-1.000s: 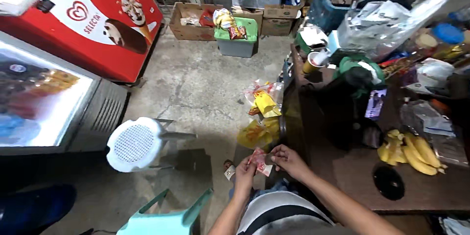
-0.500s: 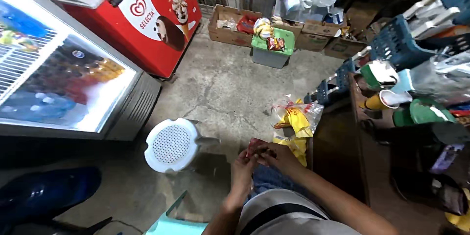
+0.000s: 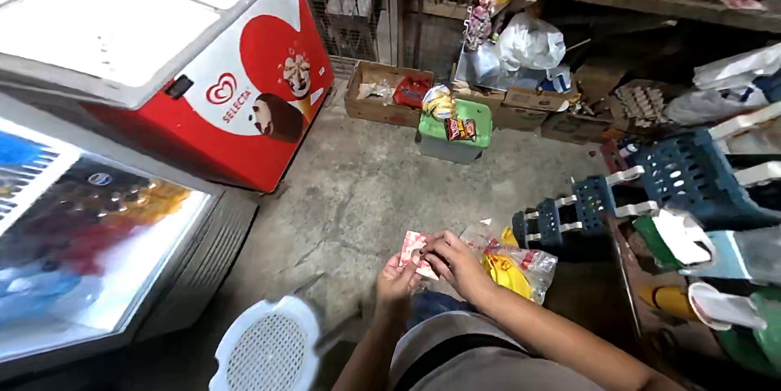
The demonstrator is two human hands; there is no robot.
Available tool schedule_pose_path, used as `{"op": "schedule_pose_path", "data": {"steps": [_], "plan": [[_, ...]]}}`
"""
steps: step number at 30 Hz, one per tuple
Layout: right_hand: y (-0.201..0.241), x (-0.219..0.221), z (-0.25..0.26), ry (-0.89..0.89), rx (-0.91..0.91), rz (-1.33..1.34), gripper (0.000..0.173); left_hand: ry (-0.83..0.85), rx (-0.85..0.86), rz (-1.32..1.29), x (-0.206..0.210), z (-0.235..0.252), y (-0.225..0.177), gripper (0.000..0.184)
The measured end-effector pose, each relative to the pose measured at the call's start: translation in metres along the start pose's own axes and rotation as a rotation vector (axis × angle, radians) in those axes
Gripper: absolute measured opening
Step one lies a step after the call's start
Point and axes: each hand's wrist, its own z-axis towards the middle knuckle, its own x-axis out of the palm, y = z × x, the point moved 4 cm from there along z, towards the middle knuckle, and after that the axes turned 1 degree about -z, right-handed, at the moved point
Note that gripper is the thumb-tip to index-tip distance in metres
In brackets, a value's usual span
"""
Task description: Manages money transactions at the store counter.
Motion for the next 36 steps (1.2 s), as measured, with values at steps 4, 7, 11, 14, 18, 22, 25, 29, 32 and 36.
{"op": "schedule_pose_path", "data": {"steps": [4, 7, 11, 14, 18, 22, 25, 29, 32, 36], "plan": [[-0.026, -0.035, 0.065, -0.024, 0.176, 0.053, 0.022, 0.078, -0.004, 0.029, 0.04, 0.058, -0.035, 0.018], [-0.054, -0.06, 0.11, -0.095, 0.245, 0.071, 0.024, 0.155, 0.031, 0.038, 0.072, 0.111, -0.051, 0.012], [-0.09, -0.089, 0.169, -0.17, 0.321, 0.082, 0.023, 0.272, -0.02, 0.123, 0.119, 0.187, -0.077, 0.018], [-0.116, -0.12, 0.208, -0.19, 0.352, 0.034, 0.024, 0.31, -0.069, 0.228, 0.161, 0.238, -0.102, 0.019], [-0.14, -0.174, 0.243, -0.278, 0.406, 0.061, 0.027, 0.38, -0.116, 0.354, 0.222, 0.293, -0.129, 0.019], [-0.168, -0.228, 0.254, -0.43, 0.504, 0.13, 0.027, 0.445, -0.191, 0.438, 0.29, 0.334, -0.128, 0.023], [-0.203, -0.265, 0.259, -0.552, 0.467, 0.059, 0.023, 0.537, -0.227, 0.462, 0.348, 0.358, -0.113, 0.019], [-0.263, -0.325, 0.26, -0.606, 0.467, 0.097, 0.021, 0.665, -0.187, 0.458, 0.436, 0.386, -0.09, 0.018], [-0.308, -0.393, 0.267, -0.614, 0.53, 0.143, 0.026, 0.732, -0.112, 0.514, 0.514, 0.411, -0.074, 0.02], [-0.362, -0.48, 0.282, -0.704, 0.466, 0.059, 0.038, 0.816, -0.049, 0.558, 0.614, 0.439, -0.056, 0.016]]}}
